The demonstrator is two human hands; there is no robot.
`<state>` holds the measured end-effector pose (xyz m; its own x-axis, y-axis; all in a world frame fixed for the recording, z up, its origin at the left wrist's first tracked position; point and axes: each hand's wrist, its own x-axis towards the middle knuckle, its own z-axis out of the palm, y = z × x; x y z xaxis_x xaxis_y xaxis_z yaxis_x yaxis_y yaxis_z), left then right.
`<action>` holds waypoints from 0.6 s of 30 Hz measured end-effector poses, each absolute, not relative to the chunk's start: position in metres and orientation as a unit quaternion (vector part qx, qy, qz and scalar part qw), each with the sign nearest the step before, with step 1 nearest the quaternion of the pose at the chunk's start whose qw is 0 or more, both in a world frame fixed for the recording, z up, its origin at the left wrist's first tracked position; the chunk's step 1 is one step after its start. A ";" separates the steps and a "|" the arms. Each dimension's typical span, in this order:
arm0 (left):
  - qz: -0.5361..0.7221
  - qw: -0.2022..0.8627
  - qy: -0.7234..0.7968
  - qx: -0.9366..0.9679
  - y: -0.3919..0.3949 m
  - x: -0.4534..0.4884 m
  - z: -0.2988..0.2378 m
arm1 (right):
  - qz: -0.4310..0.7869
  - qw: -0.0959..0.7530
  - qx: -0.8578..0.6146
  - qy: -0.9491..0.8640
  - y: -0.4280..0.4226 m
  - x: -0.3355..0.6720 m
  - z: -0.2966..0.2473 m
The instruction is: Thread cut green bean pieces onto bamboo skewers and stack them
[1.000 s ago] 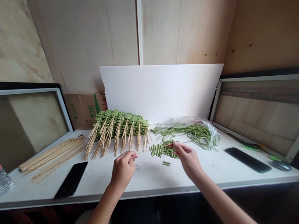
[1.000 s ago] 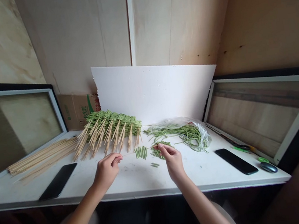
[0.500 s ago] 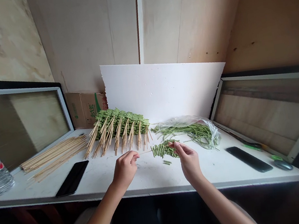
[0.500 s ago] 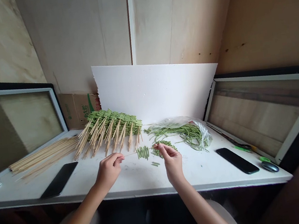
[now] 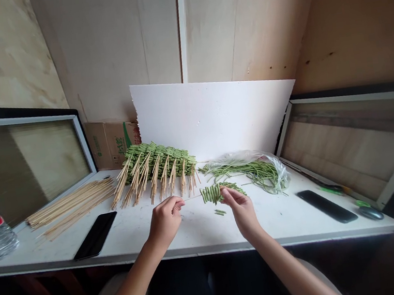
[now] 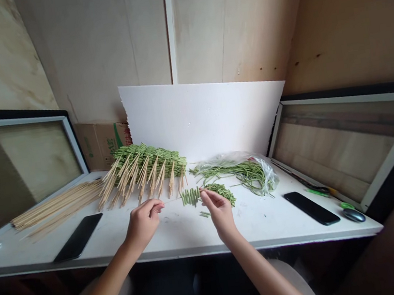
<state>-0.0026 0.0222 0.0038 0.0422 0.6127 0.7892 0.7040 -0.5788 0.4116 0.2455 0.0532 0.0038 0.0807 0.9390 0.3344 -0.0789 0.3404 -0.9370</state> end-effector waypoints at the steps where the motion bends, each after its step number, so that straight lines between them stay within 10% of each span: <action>1: -0.519 0.042 -0.463 -0.717 0.023 -0.005 0.004 | 0.393 0.603 -0.398 -0.568 0.057 0.250 0.005; 9: -0.497 0.017 -0.503 -0.707 0.032 -0.013 -0.002 | 0.064 0.290 -0.509 -0.808 0.090 0.288 -0.028; 18: -0.488 0.014 -0.504 -0.713 0.033 -0.012 -0.005 | 0.042 0.279 -0.497 -0.820 0.091 0.284 -0.043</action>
<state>-0.0124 0.0332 -0.0053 0.0167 0.7051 0.7089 0.7316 -0.4919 0.4720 0.2837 0.0911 -0.0431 -0.3498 0.8393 0.4162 0.7929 0.5018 -0.3457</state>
